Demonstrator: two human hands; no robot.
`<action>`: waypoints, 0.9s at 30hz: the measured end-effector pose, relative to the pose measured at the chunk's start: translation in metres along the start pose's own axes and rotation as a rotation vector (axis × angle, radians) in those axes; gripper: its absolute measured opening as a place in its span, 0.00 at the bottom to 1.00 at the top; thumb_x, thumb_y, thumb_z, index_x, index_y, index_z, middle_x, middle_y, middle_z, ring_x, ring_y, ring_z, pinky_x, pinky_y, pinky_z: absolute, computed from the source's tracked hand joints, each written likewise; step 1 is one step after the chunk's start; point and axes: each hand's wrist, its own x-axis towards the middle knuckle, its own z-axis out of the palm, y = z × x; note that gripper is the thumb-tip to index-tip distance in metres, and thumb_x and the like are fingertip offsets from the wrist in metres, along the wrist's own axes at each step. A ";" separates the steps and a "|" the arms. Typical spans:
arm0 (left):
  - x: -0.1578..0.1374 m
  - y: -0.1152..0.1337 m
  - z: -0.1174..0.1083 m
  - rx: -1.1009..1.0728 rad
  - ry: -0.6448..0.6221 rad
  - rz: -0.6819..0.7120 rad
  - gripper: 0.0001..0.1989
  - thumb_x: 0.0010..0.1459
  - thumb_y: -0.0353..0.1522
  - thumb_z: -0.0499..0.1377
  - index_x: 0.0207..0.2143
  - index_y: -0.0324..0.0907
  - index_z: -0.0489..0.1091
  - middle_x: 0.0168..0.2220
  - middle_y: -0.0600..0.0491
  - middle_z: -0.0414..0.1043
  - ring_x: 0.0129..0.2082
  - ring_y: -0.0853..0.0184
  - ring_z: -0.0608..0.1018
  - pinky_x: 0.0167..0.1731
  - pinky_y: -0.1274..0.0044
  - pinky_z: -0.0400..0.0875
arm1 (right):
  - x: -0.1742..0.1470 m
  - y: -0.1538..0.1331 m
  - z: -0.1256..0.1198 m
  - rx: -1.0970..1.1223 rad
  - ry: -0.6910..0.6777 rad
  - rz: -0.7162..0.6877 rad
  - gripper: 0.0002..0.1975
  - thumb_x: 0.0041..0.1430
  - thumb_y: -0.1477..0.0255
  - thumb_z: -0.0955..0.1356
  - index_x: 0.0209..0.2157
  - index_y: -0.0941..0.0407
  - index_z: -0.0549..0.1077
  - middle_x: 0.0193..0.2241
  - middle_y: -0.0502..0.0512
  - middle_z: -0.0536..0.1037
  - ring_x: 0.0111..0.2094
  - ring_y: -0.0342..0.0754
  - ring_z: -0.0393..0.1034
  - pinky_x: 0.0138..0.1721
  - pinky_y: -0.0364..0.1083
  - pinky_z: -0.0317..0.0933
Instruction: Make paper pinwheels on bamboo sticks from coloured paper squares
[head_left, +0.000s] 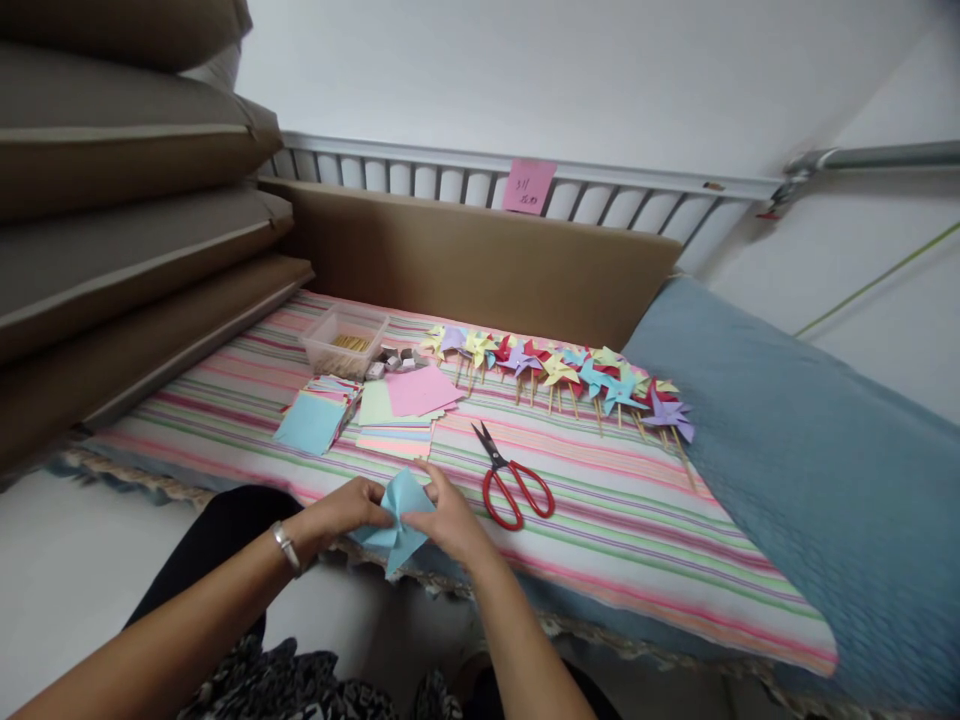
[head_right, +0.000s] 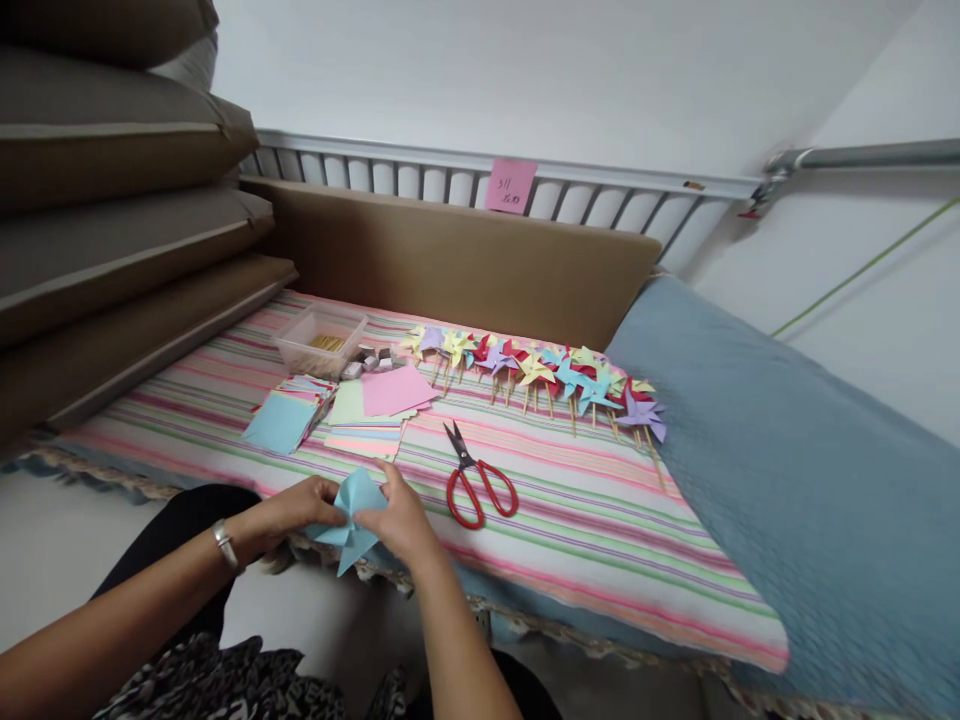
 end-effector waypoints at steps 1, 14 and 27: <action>-0.001 0.001 0.002 0.011 -0.007 -0.006 0.04 0.35 0.28 0.62 0.20 0.36 0.74 0.17 0.52 0.73 0.15 0.70 0.69 0.18 0.80 0.61 | 0.000 0.002 0.001 0.056 -0.053 0.027 0.37 0.38 0.78 0.70 0.54 0.52 0.61 0.24 0.44 0.71 0.22 0.42 0.65 0.24 0.40 0.58; 0.001 0.003 0.005 -0.007 0.004 0.003 0.04 0.35 0.27 0.64 0.17 0.38 0.70 0.16 0.53 0.71 0.15 0.70 0.69 0.17 0.80 0.60 | 0.005 0.013 0.011 0.282 -0.109 0.073 0.20 0.34 0.81 0.69 0.35 0.55 0.68 0.19 0.41 0.70 0.17 0.39 0.60 0.17 0.37 0.51; 0.004 -0.012 0.019 -0.485 0.018 0.134 0.13 0.42 0.32 0.66 0.33 0.35 0.73 0.29 0.47 0.75 0.30 0.63 0.76 0.36 0.72 0.68 | 0.010 0.004 0.015 0.529 0.228 0.027 0.21 0.36 0.72 0.71 0.37 0.55 0.66 0.20 0.43 0.71 0.19 0.44 0.66 0.22 0.42 0.59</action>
